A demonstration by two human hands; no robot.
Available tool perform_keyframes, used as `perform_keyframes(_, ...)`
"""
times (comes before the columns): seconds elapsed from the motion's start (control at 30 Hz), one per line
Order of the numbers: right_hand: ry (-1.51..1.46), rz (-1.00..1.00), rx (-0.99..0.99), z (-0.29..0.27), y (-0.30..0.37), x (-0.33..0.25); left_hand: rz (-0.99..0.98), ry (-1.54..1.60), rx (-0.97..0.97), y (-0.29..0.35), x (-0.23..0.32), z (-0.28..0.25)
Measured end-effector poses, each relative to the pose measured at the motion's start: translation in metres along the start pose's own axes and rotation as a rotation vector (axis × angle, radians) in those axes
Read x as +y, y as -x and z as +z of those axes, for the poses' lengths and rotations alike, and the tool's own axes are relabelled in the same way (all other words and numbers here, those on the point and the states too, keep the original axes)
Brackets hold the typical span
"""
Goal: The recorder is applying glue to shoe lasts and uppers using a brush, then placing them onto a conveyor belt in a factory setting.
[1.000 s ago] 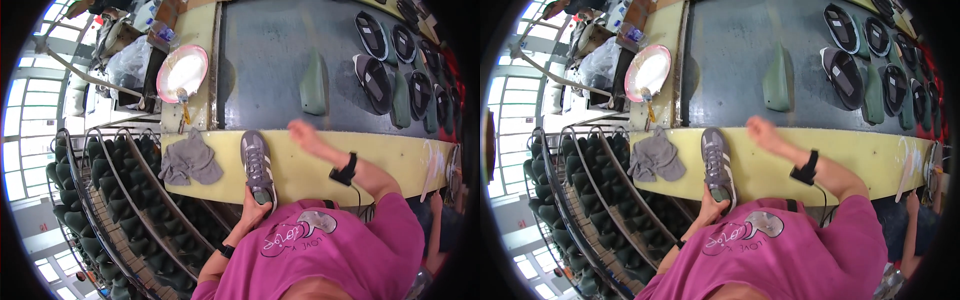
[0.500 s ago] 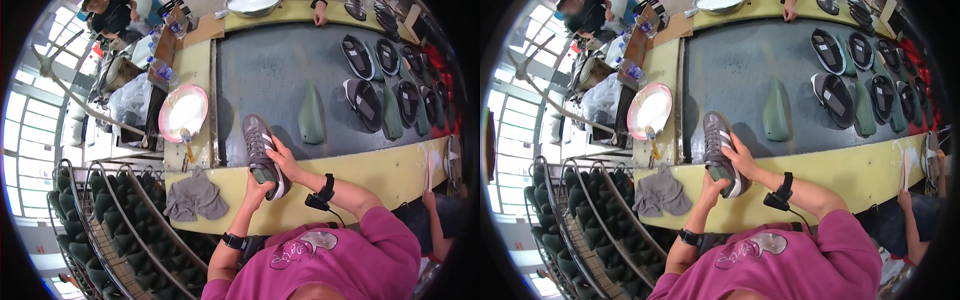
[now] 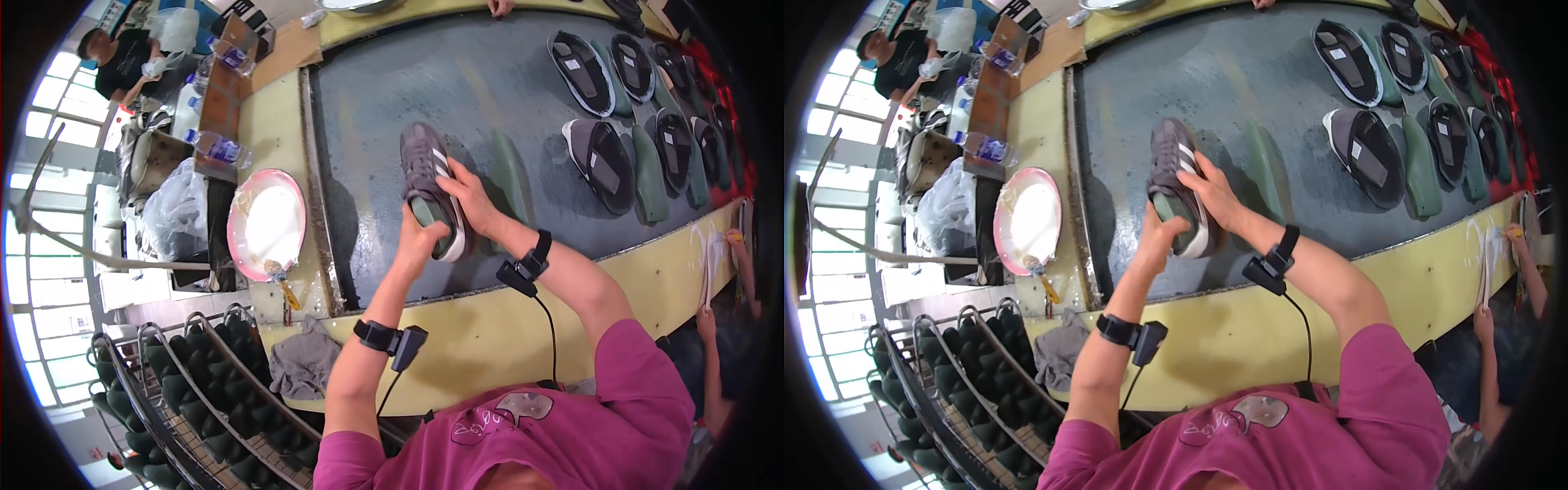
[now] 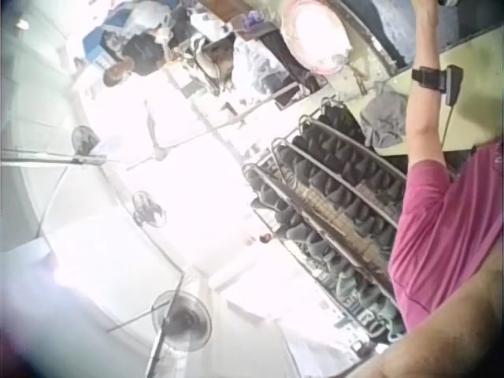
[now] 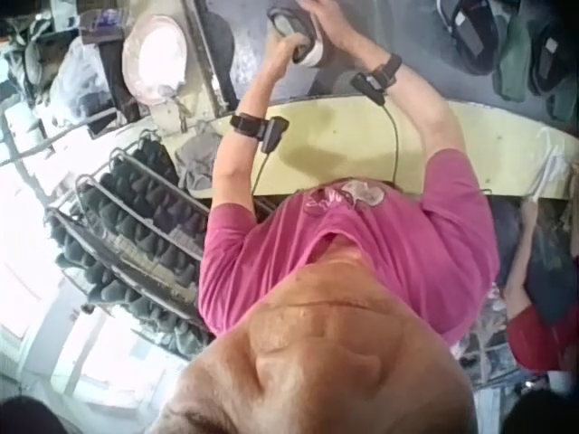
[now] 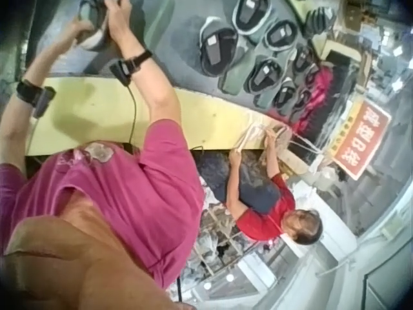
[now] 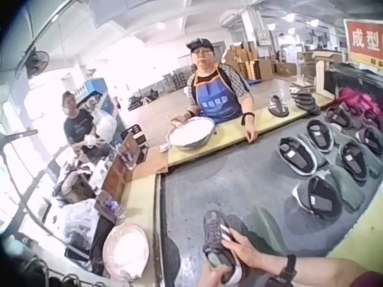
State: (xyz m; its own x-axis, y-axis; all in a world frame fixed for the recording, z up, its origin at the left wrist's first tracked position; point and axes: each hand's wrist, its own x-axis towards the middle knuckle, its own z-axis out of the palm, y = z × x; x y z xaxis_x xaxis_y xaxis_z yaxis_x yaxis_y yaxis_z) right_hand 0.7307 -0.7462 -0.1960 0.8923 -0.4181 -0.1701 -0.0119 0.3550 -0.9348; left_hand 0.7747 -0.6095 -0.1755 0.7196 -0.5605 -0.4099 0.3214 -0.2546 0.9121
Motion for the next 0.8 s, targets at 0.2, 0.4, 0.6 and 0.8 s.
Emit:
perform_keyframes(0.2,-0.139,-0.080,-0.046,-0.010,-0.041,-0.006,0.037,-0.063,-0.011,-0.047,0.016,-0.001)
perform_keyframes(0.4,0.436,-0.159,0.187,-0.023,-0.129,0.003,0.135,-0.061,-0.054,-0.120,0.027,0.022)
perform_keyframes(0.6,0.727,-0.235,0.140,-0.016,-0.082,0.055,0.439,-0.541,-0.094,-0.093,-0.035,0.016)
perform_keyframes(0.8,0.846,-0.355,0.338,-0.015,-0.082,0.072,0.410,-0.633,0.030,0.033,-0.063,-0.003)
